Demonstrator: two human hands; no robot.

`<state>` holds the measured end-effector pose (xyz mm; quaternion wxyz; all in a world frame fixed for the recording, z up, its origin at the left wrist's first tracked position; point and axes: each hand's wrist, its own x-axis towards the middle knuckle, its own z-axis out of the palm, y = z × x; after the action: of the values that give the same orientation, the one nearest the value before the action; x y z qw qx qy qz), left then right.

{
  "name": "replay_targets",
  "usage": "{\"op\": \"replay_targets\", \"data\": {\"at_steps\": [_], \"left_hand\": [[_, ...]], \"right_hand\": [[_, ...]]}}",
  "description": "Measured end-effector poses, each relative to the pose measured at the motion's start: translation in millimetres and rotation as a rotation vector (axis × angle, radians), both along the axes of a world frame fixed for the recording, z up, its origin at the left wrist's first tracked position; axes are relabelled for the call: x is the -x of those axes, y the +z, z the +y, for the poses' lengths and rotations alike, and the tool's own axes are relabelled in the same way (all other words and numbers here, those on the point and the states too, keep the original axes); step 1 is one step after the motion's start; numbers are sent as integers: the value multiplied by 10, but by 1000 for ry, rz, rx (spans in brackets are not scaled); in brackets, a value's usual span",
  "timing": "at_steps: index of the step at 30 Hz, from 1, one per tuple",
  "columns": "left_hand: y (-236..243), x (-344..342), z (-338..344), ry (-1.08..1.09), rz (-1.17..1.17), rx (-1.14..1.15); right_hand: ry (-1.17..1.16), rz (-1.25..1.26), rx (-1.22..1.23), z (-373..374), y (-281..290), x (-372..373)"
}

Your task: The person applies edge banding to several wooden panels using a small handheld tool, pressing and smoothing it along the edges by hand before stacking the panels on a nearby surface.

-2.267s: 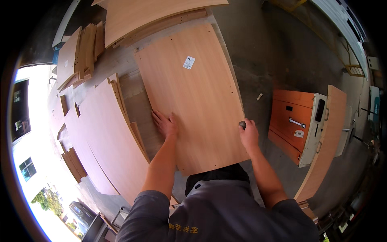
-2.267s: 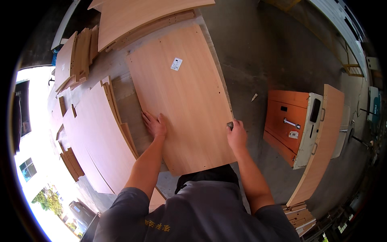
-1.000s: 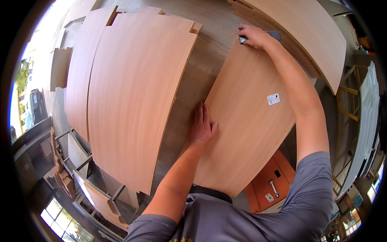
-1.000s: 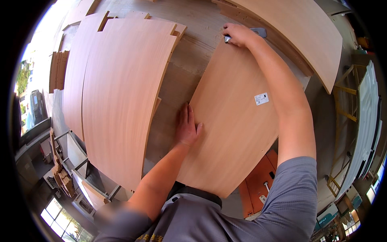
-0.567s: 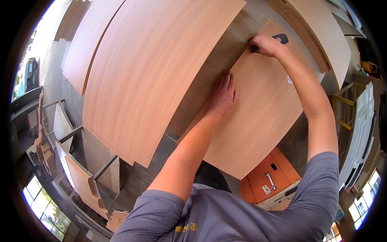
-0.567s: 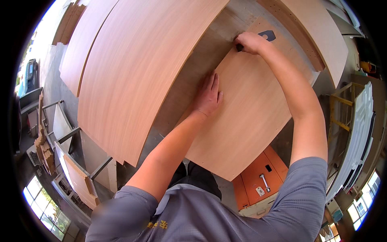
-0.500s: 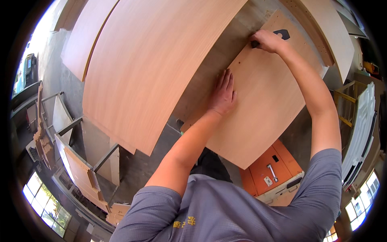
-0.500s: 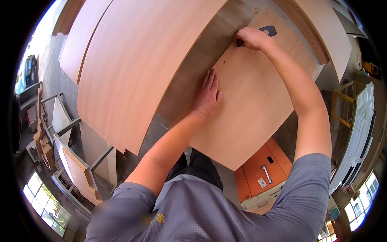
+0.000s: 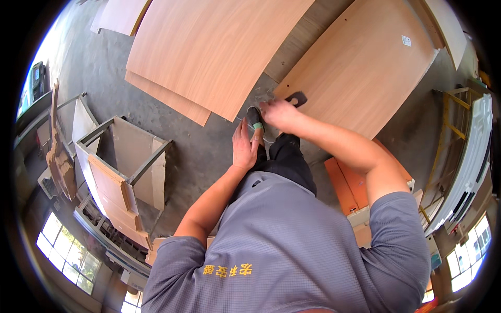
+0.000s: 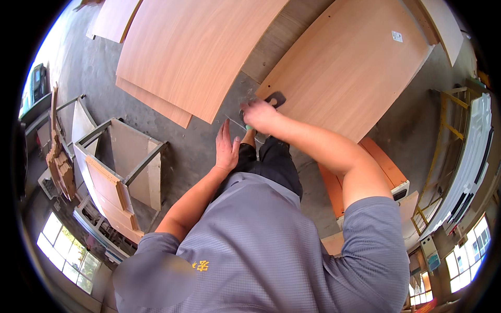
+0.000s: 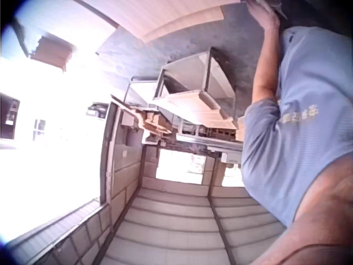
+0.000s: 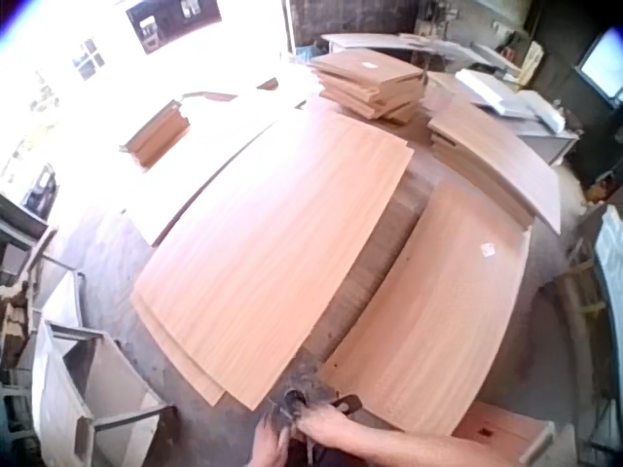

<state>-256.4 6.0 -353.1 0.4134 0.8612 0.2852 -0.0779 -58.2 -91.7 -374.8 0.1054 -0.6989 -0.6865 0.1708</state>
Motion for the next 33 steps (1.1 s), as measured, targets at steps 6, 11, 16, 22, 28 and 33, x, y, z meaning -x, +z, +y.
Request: {"op": "replay_targets", "data": {"at_steps": [6, 11, 16, 22, 28, 33], "left_hand": [[-580, -677, -47, 394, -91, 563], [-618, -1575, -45, 357, -222, 36], [-384, -1607, -127, -160, 29, -263], [-252, -1531, -154, -478, 192, -298], [-168, -1017, -240, -626, 315, -76], [-165, -1192, -461, -994, 395, 281]], "right_hand": [[-725, 555, 173, -1432, 570, 905], [-1887, 416, 290, -3043, 399, 801], [-2007, 936, 22, -3450, -250, 590], [-2051, 1167, -316, -3521, -253, 873], [-1900, 755, -357, -3597, 1163, 1336], [-1614, 438, -259, -2742, 3147, 1226]]}}
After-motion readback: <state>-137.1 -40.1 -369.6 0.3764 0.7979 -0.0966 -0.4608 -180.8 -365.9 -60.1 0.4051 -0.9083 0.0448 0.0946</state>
